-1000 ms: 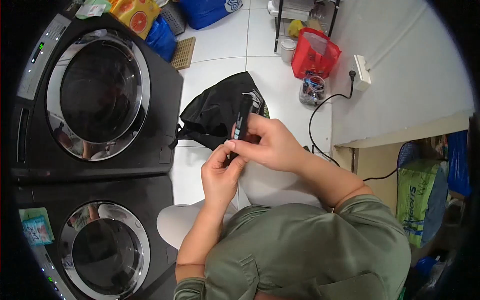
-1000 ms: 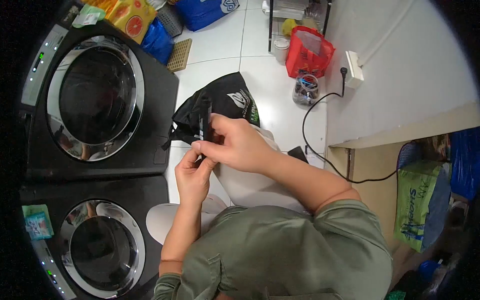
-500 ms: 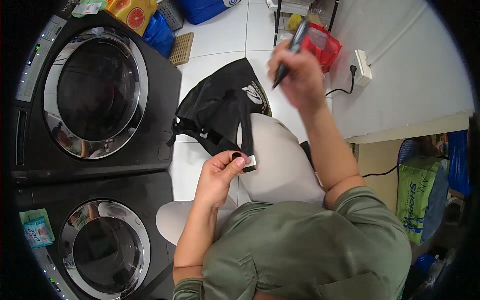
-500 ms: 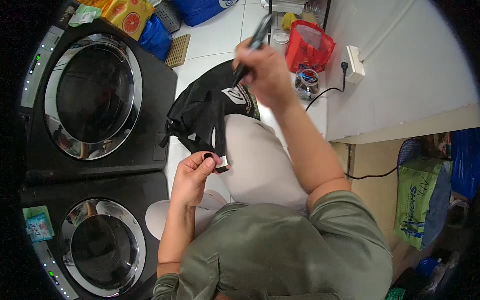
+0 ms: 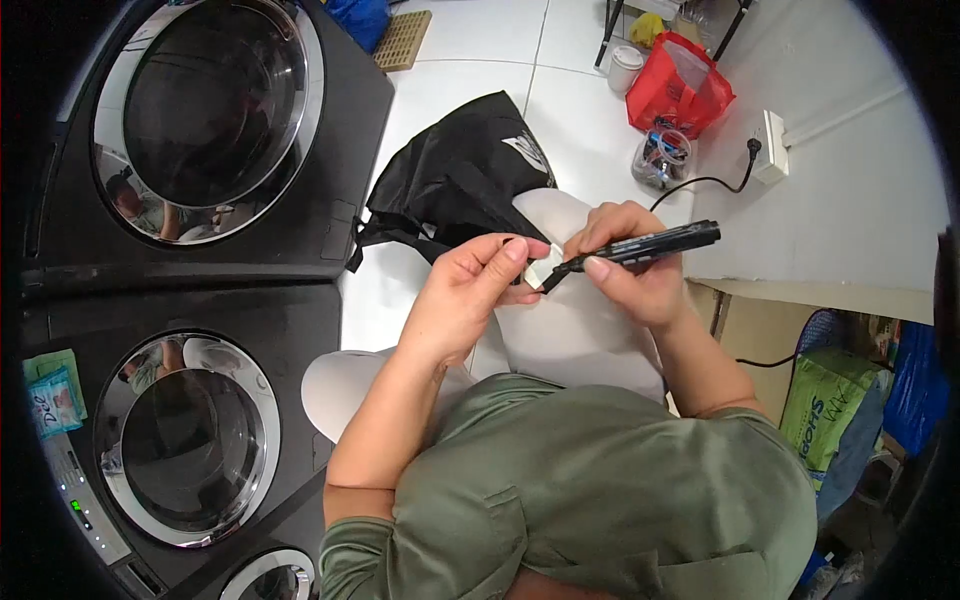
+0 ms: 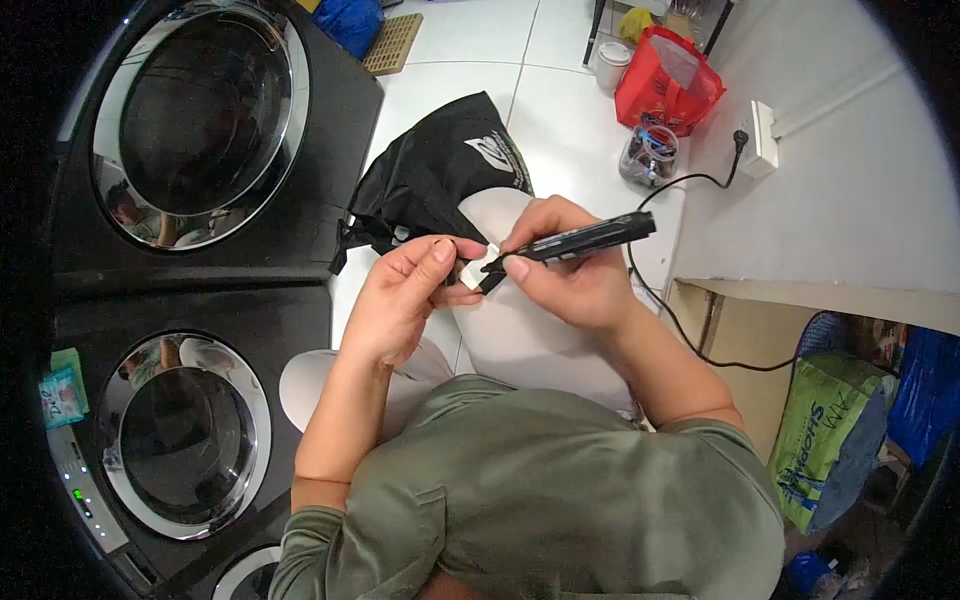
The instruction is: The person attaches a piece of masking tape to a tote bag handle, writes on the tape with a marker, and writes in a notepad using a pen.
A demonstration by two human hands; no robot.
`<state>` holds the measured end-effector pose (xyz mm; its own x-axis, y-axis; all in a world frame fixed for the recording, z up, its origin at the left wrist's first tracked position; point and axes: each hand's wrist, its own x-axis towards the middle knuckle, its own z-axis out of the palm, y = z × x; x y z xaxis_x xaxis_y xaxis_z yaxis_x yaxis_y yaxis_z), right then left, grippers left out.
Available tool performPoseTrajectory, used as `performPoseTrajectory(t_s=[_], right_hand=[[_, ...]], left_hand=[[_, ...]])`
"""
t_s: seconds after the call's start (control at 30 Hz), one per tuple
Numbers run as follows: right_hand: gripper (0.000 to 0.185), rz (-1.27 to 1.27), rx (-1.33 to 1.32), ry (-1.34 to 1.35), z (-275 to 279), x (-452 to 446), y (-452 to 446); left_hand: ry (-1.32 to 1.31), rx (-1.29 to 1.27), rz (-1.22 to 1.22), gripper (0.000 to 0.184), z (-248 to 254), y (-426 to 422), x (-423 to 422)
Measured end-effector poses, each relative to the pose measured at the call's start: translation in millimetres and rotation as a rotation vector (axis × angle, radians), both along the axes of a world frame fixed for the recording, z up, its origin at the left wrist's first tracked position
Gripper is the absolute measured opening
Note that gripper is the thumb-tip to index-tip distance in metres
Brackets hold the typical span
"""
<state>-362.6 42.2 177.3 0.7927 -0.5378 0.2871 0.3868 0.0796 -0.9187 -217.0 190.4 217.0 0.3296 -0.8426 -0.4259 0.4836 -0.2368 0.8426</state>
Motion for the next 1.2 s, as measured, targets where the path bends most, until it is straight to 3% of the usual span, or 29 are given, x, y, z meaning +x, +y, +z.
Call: performPoseTrajectory(t_s=[0.23,0.73,1.2], right_hand=[[0.012,0.04,-0.221,0.077,0.4,6.6,-1.2],[0.011,0.022,-0.328,0.148,8.4,11.0,-0.8],[0.011,0.013,-0.273,0.131,2.6,10.3,-0.4]], left_hand=[[-0.091,0.0,-0.045,0.034,-0.8,-4.4,5.1],[-0.14,0.075,-0.065,0.038,7.4,-10.3,7.6],[-0.116,0.058,-0.075,0.037,7.6,-8.9,7.9]])
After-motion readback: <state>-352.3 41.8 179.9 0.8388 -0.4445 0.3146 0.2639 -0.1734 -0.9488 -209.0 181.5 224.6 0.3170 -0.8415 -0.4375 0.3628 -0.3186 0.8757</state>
